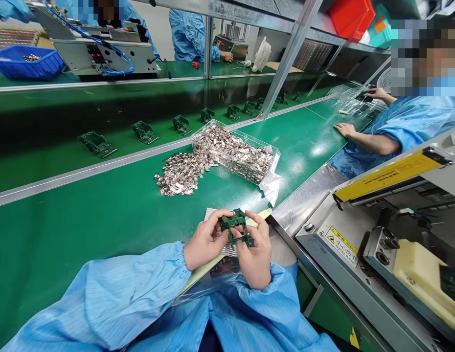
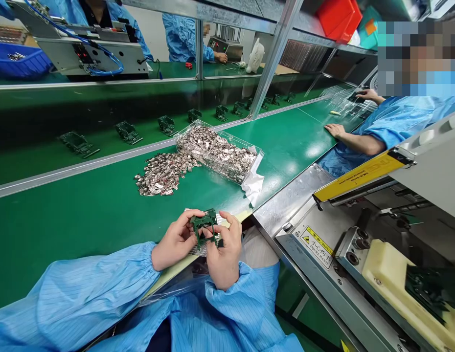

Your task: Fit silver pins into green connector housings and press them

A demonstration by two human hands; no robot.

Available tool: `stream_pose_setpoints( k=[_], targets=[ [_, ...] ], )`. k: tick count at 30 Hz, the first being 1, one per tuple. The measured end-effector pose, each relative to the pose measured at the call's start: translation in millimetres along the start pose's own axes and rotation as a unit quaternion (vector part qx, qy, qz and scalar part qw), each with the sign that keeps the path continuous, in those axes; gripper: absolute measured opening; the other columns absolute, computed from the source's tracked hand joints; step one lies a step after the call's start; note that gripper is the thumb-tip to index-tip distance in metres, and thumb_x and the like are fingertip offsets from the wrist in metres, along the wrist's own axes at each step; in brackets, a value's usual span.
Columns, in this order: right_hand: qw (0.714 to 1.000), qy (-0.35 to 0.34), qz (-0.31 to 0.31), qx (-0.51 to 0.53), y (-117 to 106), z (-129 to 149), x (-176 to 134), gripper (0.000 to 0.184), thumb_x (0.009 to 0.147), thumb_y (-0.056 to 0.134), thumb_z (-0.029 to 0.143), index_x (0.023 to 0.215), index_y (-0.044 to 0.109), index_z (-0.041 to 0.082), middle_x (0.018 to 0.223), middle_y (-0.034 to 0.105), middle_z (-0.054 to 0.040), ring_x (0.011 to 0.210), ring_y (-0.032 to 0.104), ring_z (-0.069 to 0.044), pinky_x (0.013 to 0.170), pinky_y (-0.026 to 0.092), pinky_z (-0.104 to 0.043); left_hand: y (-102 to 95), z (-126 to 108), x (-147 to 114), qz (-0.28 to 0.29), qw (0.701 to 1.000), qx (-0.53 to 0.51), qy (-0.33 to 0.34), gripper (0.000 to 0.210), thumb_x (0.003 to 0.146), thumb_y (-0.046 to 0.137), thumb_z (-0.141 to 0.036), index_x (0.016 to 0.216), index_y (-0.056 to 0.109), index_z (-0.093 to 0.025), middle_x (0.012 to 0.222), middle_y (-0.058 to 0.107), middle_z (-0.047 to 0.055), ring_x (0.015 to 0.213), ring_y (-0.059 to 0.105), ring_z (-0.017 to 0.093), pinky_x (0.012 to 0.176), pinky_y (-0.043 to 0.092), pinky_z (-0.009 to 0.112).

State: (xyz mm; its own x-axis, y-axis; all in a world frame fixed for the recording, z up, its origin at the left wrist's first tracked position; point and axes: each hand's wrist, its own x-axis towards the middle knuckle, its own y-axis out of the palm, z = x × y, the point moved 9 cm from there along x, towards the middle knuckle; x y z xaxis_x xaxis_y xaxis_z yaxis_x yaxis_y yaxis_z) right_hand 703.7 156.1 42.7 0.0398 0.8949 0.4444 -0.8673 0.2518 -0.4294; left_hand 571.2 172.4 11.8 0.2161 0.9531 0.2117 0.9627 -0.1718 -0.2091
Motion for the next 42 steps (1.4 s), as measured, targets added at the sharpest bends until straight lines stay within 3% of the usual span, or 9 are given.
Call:
stream_pose_setpoints(
  k=[9,14,20,26,29,31,33,38,42],
  targets=[
    [0.978,0.127,0.021,0.166,11.7,-26.9,-1.9,0.019,0.083,0.067,0.033,0.075,0.055,0.02,0.113,0.059,-0.0094,0.101,0.059,-0.023,0.083,0.049,-0.036,-0.1,-5.6,-4.4,0.001,0.999,0.037,0.028,0.026,0.09,0.051,-0.022,0.117,0.052,-0.02,0.099,0.063,0.004,0.055,0.045,0.007,0.05,0.036,0.02],
    [0.958,0.128,0.058,0.251,5.4,-24.0,-4.0,0.03,0.083,0.065,0.026,0.111,0.051,0.025,0.122,0.058,-0.0089,0.109,0.057,-0.024,0.08,0.051,-0.034,0.3,4.1,-3.7,0.021,0.999,-0.011,-0.023,0.033,0.093,0.051,-0.031,0.124,0.048,-0.019,0.099,0.063,0.007,0.067,0.056,0.011,0.056,0.043,0.021],
    [0.977,-0.03,0.164,0.135,-31.4,11.7,-5.5,0.064,0.083,0.07,0.027,0.14,0.042,0.028,0.137,0.051,-0.0084,0.123,0.05,-0.026,0.098,0.045,-0.039,23.8,-24.8,-10.4,0.127,0.986,-0.075,-0.075,0.037,0.092,0.052,-0.032,0.127,0.046,-0.019,0.125,0.058,0.013,0.111,0.06,0.022,0.095,0.05,0.034],
    [0.978,-0.058,0.089,0.18,-126.3,10.5,-20.7,0.063,0.075,0.077,0.052,0.127,0.056,0.022,0.116,0.064,-0.0103,0.104,0.061,-0.026,0.086,0.052,-0.038,67.7,-77.0,6.8,0.346,0.936,-0.014,-0.068,0.065,0.088,0.061,-0.032,0.146,0.03,-0.029,0.128,0.059,0.011,0.105,0.065,0.022,0.088,0.056,0.034],
    [0.972,-0.035,-0.207,0.104,-235.0,-10.7,-49.4,0.061,0.077,0.073,0.054,0.126,0.055,0.023,0.118,0.062,-0.0108,0.106,0.062,-0.029,0.09,0.053,-0.045,117.6,-110.6,47.5,0.357,0.932,0.046,0.047,0.057,0.086,0.063,-0.034,0.138,0.043,-0.025,0.131,0.058,0.011,0.113,0.061,0.024,0.092,0.054,0.035],
    [0.895,-0.036,-0.444,0.011,-309.8,-18.8,-92.5,0.062,0.077,0.072,0.047,0.13,0.05,0.024,0.126,0.057,-0.0106,0.114,0.058,-0.032,0.095,0.05,-0.053,170.8,-139.6,66.9,0.363,0.919,0.053,0.148,0.052,0.085,0.064,-0.034,0.132,0.049,-0.02,0.132,0.058,0.013,0.118,0.059,0.025,0.097,0.052,0.038],
    [0.825,-0.033,-0.562,-0.054,-356.9,-25.2,-127.0,0.065,0.075,0.074,0.039,0.132,0.048,0.022,0.132,0.053,-0.0102,0.123,0.052,-0.035,0.101,0.043,-0.061,229.7,-167.2,76.4,0.365,0.895,0.05,0.25,0.053,0.083,0.065,-0.032,0.13,0.05,-0.015,0.135,0.055,0.016,0.126,0.053,0.027,0.107,0.045,0.042],
    [0.845,0.063,-0.527,-0.058,-405.6,-53.5,-143.2,0.07,0.071,0.08,0.034,0.132,0.049,0.02,0.135,0.054,-0.0112,0.132,0.044,-0.035,0.113,0.027,-0.062,346.6,-193.5,94.1,0.343,0.896,0.046,0.279,0.08,0.076,0.072,-0.037,0.142,0.036,-0.009,0.149,0.038,0.025,0.141,0.034,0.036,0.115,0.033,0.052],
    [0.865,0.135,-0.478,-0.066,-421.7,-72.4,-130.6,0.083,0.07,0.08,0.045,0.139,0.044,0.018,0.142,0.048,-0.0151,0.136,0.038,-0.036,0.115,0.025,-0.059,379.4,-194.0,103.0,0.375,0.904,0.018,0.207,0.088,0.073,0.073,-0.043,0.143,0.034,-0.008,0.139,0.051,0.024,0.127,0.051,0.037,0.105,0.043,0.053]
  ],
)
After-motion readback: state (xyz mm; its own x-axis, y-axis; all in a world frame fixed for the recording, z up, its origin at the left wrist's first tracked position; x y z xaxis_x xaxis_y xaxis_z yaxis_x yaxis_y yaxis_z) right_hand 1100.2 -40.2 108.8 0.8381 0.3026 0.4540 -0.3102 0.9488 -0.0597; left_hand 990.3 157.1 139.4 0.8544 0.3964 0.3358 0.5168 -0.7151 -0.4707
